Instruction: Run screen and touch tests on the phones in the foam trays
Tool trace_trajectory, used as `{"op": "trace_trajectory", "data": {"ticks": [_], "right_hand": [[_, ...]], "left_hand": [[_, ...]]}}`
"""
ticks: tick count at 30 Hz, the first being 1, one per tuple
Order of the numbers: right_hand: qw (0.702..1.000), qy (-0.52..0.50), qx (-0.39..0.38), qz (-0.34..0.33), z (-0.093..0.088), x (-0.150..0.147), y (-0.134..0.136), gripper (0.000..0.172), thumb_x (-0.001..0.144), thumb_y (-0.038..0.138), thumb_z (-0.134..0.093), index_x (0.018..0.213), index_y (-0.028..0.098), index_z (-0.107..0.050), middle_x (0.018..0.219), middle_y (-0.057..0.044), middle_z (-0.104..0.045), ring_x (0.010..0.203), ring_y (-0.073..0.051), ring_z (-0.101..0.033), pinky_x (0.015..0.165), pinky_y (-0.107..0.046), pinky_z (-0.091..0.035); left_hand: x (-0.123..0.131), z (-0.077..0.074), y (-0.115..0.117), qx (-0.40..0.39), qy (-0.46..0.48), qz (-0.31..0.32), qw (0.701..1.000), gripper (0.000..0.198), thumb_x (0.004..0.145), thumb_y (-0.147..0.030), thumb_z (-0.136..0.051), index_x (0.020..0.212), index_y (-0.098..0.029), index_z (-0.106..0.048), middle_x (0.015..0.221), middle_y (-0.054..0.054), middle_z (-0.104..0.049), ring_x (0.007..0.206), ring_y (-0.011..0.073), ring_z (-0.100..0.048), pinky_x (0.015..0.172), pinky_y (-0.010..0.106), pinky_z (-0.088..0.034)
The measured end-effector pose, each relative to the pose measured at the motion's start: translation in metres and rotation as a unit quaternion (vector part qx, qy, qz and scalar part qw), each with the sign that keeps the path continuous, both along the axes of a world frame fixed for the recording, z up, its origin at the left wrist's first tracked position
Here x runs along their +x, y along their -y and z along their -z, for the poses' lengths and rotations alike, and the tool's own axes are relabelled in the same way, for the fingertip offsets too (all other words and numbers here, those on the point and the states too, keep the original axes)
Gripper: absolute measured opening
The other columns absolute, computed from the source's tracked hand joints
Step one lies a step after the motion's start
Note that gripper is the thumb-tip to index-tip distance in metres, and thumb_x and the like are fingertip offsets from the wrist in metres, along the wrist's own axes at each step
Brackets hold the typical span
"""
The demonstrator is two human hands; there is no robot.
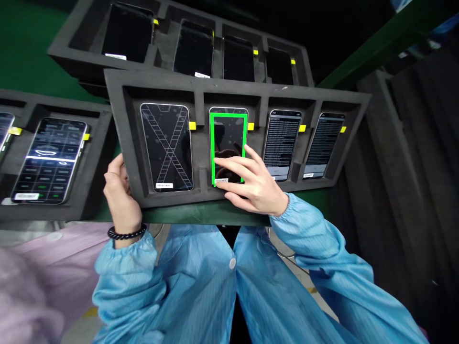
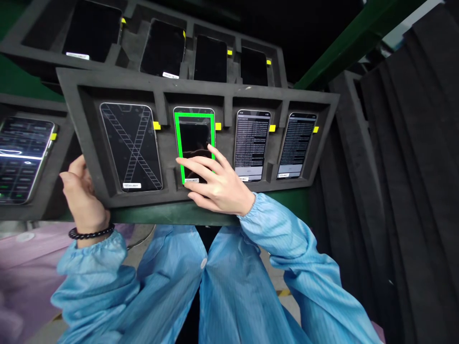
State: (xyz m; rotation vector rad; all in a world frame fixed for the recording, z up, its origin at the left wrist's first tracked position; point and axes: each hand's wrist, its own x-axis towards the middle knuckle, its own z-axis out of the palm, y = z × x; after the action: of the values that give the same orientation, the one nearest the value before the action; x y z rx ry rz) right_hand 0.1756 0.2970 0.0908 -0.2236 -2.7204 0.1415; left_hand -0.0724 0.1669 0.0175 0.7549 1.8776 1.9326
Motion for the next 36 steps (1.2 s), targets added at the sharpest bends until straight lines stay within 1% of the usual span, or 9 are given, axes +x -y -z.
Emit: {"op": "trace_trajectory", "data": {"ticks": [4,6,10,16,18,25,32,36], "right_hand": [[0.999,0.01,0.037,-0.029,0.003,-0.001,0.001,0.024,0.1,0.033,-0.049,0.101,0.022,-0.071,0.145,-0.01,-0.058,0.129,-0.021,-0.056,0.123,-0.055,-0.029],[0.998,0.007,0.048,-0.033,0.003,0.0,0.001,0.023,0.099,0.032,-0.051,0.1,0.02,-0.07,0.144,-0.011,-0.059,0.128,-0.021,-0.057,0.122,-0.055,-0.029],[0.999,-0.004,0.043,-0.02,0.003,0.006,-0.001,0.021,0.099,0.032,-0.053,0.098,0.02,-0.071,0.141,-0.01,-0.062,0.125,-0.021,-0.06,0.121,-0.055,-0.033],[0.999,-0.001,0.042,-0.015,0.002,0.011,-0.001,0.023,0.1,0.032,-0.052,0.1,0.02,-0.071,0.141,-0.01,-0.062,0.123,-0.021,-0.06,0.12,-0.055,-0.035],[0.999,0.004,0.043,-0.007,0.0,0.014,-0.001,0.023,0.1,0.032,-0.052,0.099,0.02,-0.072,0.141,-0.01,-0.062,0.124,-0.021,-0.06,0.12,-0.054,-0.035],[0.998,0.017,0.04,0.038,-0.007,0.036,-0.002,0.02,0.097,0.025,-0.054,0.094,0.022,-0.073,0.139,-0.01,-0.064,0.122,-0.022,-0.061,0.119,-0.056,-0.035],[0.996,0.018,0.051,0.073,-0.007,0.043,-0.004,0.021,0.092,0.018,-0.057,0.077,0.021,-0.071,0.136,-0.01,-0.066,0.118,-0.024,-0.063,0.117,-0.055,-0.037],[0.996,-0.008,0.048,0.077,-0.01,0.042,-0.003,0.018,0.093,0.02,-0.058,0.082,0.022,-0.072,0.134,-0.01,-0.067,0.119,-0.023,-0.062,0.116,-0.054,-0.04]], "left_hand": [[0.0,0.0,-0.001,0.008,-0.004,-0.002,1.0,0.061,0.099,-0.06,-0.033,0.13,-0.018,-0.064,0.118,0.009,-0.073,0.11,0.0194,-0.068,0.094,0.031,-0.053],[0.0,0.001,-0.001,0.013,-0.007,-0.002,1.0,0.061,0.099,-0.06,-0.033,0.13,-0.017,-0.064,0.118,0.008,-0.073,0.11,0.0196,-0.069,0.093,0.032,-0.053],[-0.001,0.002,0.001,0.017,-0.012,0.012,1.0,0.061,0.099,-0.06,-0.032,0.132,-0.018,-0.062,0.123,0.007,-0.072,0.116,0.0208,-0.067,0.096,0.034,-0.053],[-0.001,0.002,0.001,0.013,-0.012,0.012,1.0,0.062,0.099,-0.061,-0.032,0.132,-0.018,-0.062,0.125,0.009,-0.071,0.117,0.0221,-0.066,0.098,0.036,-0.053],[-0.001,0.002,0.001,0.012,-0.008,0.012,1.0,0.063,0.098,-0.062,-0.032,0.132,-0.018,-0.062,0.125,0.009,-0.071,0.118,0.0227,-0.066,0.099,0.037,-0.053],[-0.001,0.001,0.001,0.008,-0.012,0.005,1.0,0.062,0.099,-0.06,-0.032,0.132,-0.018,-0.062,0.124,0.007,-0.071,0.116,0.0209,-0.067,0.096,0.035,-0.053],[-0.002,0.003,0.001,0.007,-0.011,0.004,1.0,0.065,0.098,-0.063,-0.03,0.132,-0.019,-0.062,0.123,0.007,-0.071,0.115,0.0194,-0.067,0.097,0.034,-0.052],[-0.002,0.004,0.001,0.006,-0.015,0.005,1.0,0.069,0.098,-0.066,-0.027,0.132,-0.018,-0.062,0.123,0.008,-0.071,0.115,0.0199,-0.067,0.1,0.035,-0.052]]}}
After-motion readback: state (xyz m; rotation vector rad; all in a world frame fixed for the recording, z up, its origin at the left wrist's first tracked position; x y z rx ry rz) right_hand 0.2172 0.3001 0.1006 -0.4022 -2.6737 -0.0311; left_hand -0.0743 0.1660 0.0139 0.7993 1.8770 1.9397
